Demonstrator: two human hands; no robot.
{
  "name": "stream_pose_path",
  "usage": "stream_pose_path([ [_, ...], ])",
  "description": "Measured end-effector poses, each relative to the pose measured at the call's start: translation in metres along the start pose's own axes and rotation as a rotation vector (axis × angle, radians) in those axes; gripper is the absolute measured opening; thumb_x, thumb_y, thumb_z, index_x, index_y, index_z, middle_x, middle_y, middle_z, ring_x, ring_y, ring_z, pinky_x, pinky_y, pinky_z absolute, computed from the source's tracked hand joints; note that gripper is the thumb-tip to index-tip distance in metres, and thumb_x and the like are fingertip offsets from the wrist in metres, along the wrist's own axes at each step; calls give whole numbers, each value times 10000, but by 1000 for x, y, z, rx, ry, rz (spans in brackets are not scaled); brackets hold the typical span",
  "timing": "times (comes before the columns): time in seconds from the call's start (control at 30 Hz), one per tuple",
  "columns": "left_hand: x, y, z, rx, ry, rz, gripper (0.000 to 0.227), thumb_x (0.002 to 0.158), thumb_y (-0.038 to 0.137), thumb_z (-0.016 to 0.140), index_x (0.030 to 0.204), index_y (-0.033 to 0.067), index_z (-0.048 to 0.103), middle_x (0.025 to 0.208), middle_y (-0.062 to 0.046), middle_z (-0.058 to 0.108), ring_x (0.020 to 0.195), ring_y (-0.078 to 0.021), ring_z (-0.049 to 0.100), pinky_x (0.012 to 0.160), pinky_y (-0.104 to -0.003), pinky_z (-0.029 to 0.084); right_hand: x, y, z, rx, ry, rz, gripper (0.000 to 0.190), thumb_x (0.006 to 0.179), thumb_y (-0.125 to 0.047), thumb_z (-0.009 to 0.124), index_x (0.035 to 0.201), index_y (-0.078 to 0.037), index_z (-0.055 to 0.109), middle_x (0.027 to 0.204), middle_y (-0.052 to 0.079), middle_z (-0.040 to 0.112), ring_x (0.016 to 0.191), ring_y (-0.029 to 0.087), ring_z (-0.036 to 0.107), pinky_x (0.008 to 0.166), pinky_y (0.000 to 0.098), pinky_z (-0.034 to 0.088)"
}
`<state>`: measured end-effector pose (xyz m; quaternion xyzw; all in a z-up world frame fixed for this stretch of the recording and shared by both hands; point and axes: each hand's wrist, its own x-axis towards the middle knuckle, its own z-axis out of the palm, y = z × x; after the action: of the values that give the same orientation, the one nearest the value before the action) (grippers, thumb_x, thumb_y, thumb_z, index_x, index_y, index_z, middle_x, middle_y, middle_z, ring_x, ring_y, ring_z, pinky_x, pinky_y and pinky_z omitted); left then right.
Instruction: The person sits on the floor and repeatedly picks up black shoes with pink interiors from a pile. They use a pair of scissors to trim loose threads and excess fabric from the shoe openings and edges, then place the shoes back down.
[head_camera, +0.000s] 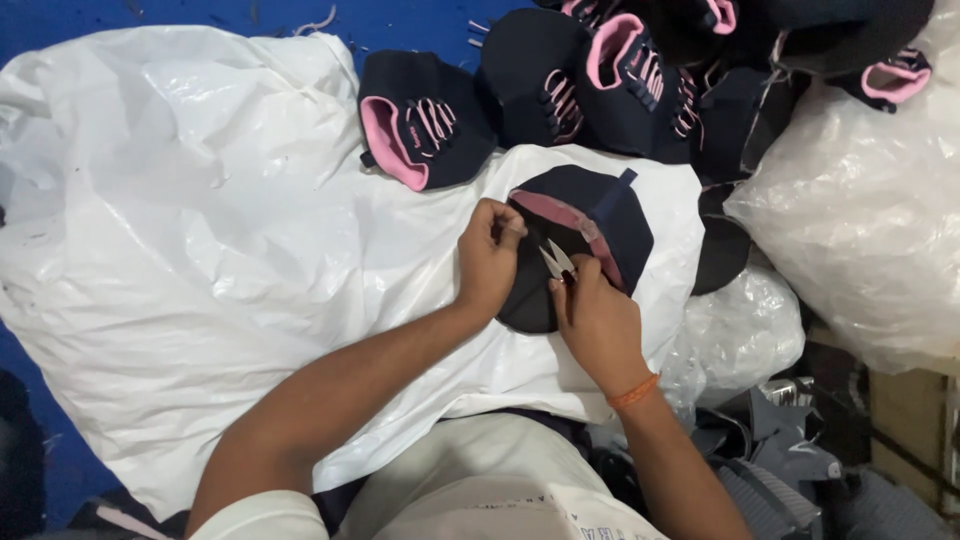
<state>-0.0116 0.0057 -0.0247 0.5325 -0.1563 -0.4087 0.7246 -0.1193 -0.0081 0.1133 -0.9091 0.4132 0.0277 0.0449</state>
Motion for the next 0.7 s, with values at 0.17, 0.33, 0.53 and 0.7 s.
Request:
stream_pose_path([
  [0.17,10,-6,-6,-144,-30,-118,68,1002,55,619,995,53,551,843,-18,639,731,-97,582,694,-257,505,6,-1,-4,44,-56,-10,327,955,-233,682,1093,1,502,825,191,691,665,393,670,536,468,519],
  [0.33,15,-7,-10,-210,-72,-165,59,996,46,606,984,66,552,816,-20,637,665,-74,554,621,-238,478,14,-4,2,45,-153,11,314,952,-270,677,1014,-23,494,766,193,677,623,407,654,525,485,507],
  [0.53,12,0,-9,-225,-236,-171,66,972,25,609,957,58,554,778,-29,630,637,-76,551,583,-239,457,17,-5,9,-57,-117,-19,271,1006,-274,612,999,-32,491,725,172,674,585,387,646,493,484,491],
  [0.7,23,39,-17,-53,-333,-2,59,958,-7,614,991,37,593,801,-25,630,698,-120,624,623,-286,498,14,3,7,-67,-160,19,245,1039,-273,591,1039,-42,510,700,176,676,611,375,654,529,478,491],
])
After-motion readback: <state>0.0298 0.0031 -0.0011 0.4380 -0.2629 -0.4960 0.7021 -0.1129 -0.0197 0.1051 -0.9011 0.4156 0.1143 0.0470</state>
